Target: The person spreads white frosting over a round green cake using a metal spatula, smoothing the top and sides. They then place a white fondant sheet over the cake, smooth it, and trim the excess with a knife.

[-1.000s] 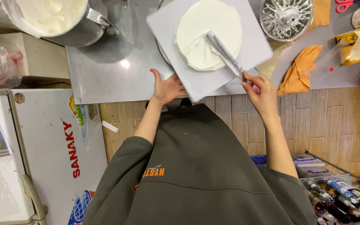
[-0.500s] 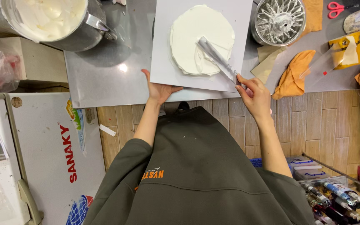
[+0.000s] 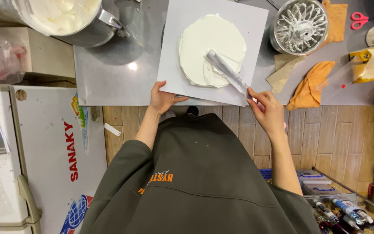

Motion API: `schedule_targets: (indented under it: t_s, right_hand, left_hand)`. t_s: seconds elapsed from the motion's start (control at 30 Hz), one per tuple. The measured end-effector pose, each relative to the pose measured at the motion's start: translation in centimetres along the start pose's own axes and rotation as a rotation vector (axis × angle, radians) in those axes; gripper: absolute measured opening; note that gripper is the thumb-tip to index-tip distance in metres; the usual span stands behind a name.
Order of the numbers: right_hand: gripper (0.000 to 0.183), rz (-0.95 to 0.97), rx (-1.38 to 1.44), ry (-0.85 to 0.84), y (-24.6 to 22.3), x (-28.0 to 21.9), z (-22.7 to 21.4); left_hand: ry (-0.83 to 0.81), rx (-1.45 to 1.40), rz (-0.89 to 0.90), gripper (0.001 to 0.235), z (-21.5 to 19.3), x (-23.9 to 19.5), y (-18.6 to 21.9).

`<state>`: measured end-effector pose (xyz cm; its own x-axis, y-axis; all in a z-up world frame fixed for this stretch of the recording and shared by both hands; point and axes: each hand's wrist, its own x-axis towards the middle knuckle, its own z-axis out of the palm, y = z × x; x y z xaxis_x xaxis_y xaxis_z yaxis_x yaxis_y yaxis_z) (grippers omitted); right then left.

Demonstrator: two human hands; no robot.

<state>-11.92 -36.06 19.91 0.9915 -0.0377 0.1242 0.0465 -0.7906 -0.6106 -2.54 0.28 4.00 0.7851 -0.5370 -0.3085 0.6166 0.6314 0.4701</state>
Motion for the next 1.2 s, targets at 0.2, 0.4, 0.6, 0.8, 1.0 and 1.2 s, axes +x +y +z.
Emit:
schedule_targets:
  t_s: [0.2,0.4,0.6,0.8,1.0,1.2]
  right_hand:
    - [0.031,-0.008,-0.111,0.101,2.2,0.3,-0.8]
    - [0.033,0.049,0.049,0.129,4.7,0.9,-1.3]
    - [0.033,0.081,0.049,0.127,5.3,0.6,-1.2]
    - [0.034,0.065,0.082,0.13,4.5,1.0,-0.6]
    - [0.033,0.063,0.061,0.123,4.5,1.8,-1.0]
    - [0.033,0.064,0.078,0.12,4.1,1.3,-1.0]
  left_hand:
    - [0.21,0.208,0.055,0.069,0.6,0.4,-1.5]
    - [0.385,0.368,0.159,0.072,2.4,2.9,-2.6]
    - [0.442,0.573,0.008,0.088,2.7,3.3,1.3]
    - [0.3,0.608,-0.182,0.09,1.6,2.0,1.6]
    - [0.184,0.572,0.064,0.079,0.1,1.2,-1.9]
    - [0.267,0.433,0.129,0.073,-0.3,0.8,-2.6]
